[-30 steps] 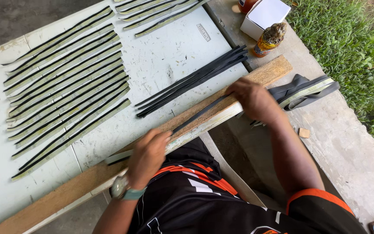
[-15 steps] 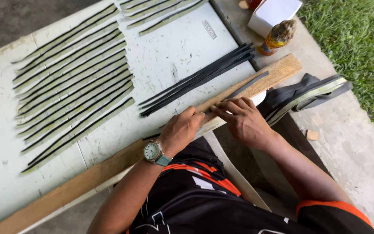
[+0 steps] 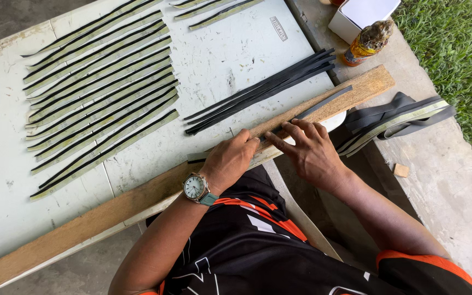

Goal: The person repeatedly picks up a long green strip and a black strip, places them together on a wooden block, and presses them together with both hands. The person then sets the combined strip aside and repeats the process with new strips from the table.

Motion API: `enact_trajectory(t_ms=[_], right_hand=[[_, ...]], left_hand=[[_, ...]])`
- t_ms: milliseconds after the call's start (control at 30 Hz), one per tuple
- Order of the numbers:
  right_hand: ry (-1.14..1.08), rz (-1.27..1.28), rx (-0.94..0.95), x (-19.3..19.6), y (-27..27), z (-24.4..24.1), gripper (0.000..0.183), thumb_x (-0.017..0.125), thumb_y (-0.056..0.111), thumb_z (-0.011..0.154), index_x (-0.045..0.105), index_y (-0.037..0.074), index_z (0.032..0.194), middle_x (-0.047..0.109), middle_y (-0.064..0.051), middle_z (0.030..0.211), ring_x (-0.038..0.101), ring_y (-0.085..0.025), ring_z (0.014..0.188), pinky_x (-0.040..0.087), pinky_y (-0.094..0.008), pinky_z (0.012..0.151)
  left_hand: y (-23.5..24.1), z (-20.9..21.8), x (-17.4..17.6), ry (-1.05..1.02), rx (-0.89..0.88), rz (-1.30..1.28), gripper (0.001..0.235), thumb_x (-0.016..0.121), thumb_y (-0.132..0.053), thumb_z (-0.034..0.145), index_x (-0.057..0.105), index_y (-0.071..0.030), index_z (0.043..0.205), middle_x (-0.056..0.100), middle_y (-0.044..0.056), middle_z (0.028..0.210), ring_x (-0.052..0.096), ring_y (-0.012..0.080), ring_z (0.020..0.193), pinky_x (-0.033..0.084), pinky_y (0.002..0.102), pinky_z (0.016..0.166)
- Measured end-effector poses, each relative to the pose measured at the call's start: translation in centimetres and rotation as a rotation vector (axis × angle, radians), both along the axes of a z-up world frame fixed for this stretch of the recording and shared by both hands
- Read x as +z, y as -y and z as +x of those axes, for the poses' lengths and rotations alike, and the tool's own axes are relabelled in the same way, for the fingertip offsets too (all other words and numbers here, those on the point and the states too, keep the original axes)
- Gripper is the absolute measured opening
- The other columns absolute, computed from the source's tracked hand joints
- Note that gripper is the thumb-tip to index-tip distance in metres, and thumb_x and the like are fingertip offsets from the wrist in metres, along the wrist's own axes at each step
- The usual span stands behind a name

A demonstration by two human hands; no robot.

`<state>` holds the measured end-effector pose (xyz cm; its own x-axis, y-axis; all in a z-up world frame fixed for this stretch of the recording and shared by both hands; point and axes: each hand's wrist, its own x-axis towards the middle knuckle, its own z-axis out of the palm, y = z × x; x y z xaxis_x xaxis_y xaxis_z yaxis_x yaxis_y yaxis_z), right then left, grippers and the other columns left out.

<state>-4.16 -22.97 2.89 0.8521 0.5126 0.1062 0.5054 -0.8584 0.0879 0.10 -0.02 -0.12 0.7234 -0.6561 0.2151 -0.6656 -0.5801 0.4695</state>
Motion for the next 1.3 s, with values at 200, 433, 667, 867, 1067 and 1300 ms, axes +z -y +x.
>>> enact_trajectory(t_ms=[200,433,667,867,1067,1300], right_hand=[[-0.042,-0.020,-0.061,-0.2,-1.1,-0.5,0.070,0.060,0.019,0.085,0.042,0.029,0.152,0.049,-0.012,0.146,0.046,-0.036,0.134,0.043,-0.053,0.101],[-0.040,0.132,0.032,0.2,-2.2,-0.6,0.053,0.055,0.024,0.098,0.050,0.012,0.149,0.052,-0.012,0.145,0.047,-0.031,0.138,0.038,-0.049,0.113],[-0.037,0.100,0.042,0.5,-3.0,-0.8,0.051,0.055,0.023,0.096,0.053,0.015,0.146,0.054,-0.014,0.142,0.049,-0.032,0.135,0.039,-0.049,0.109],[-0.016,0.006,0.012,0.4,-3.7,-1.1,0.054,0.054,0.021,0.095,0.050,0.023,0.149,0.054,-0.013,0.142,0.048,-0.034,0.135,0.040,-0.052,0.109],[-0.010,-0.066,0.013,0.0,-4.1,-1.0,0.060,0.055,0.020,0.093,0.044,0.028,0.152,0.050,-0.015,0.142,0.046,-0.038,0.134,0.039,-0.057,0.109],[0.050,-0.125,0.009,-0.4,-5.2,-1.6,0.059,0.058,0.019,0.090,0.046,0.028,0.148,0.049,-0.011,0.144,0.044,-0.035,0.136,0.038,-0.057,0.109]], left_hand=[[0.6,-0.2,-0.3,0.063,0.002,0.038,0.012,0.063,-0.004,0.094,0.068,0.004,0.101,0.061,0.015,0.094,0.073,0.0250,0.072,0.062,0.034,0.061],[-2.6,-1.0,0.5,-0.097,0.016,-0.032,0.023,0.056,-0.003,0.099,0.067,0.007,0.117,0.067,0.016,0.102,0.071,0.0215,0.066,0.061,0.028,0.051],[-4.6,-2.4,-0.3,0.033,0.021,-0.075,0.022,0.055,-0.003,0.099,0.070,0.004,0.114,0.069,0.013,0.104,0.073,0.0215,0.074,0.063,0.029,0.065],[-4.2,-2.4,-0.1,0.041,0.046,-0.065,0.020,0.058,-0.001,0.096,0.070,0.003,0.112,0.067,0.013,0.101,0.074,0.0230,0.076,0.063,0.030,0.066],[-4.0,-2.5,-0.4,0.009,0.062,-0.015,0.011,0.062,0.001,0.094,0.069,0.003,0.102,0.065,0.013,0.097,0.073,0.0224,0.074,0.064,0.030,0.065],[-3.2,-2.3,-0.7,0.096,0.023,0.159,0.014,0.063,-0.004,0.096,0.067,0.008,0.102,0.060,0.026,0.112,0.071,0.0190,0.065,0.062,0.030,0.060]])
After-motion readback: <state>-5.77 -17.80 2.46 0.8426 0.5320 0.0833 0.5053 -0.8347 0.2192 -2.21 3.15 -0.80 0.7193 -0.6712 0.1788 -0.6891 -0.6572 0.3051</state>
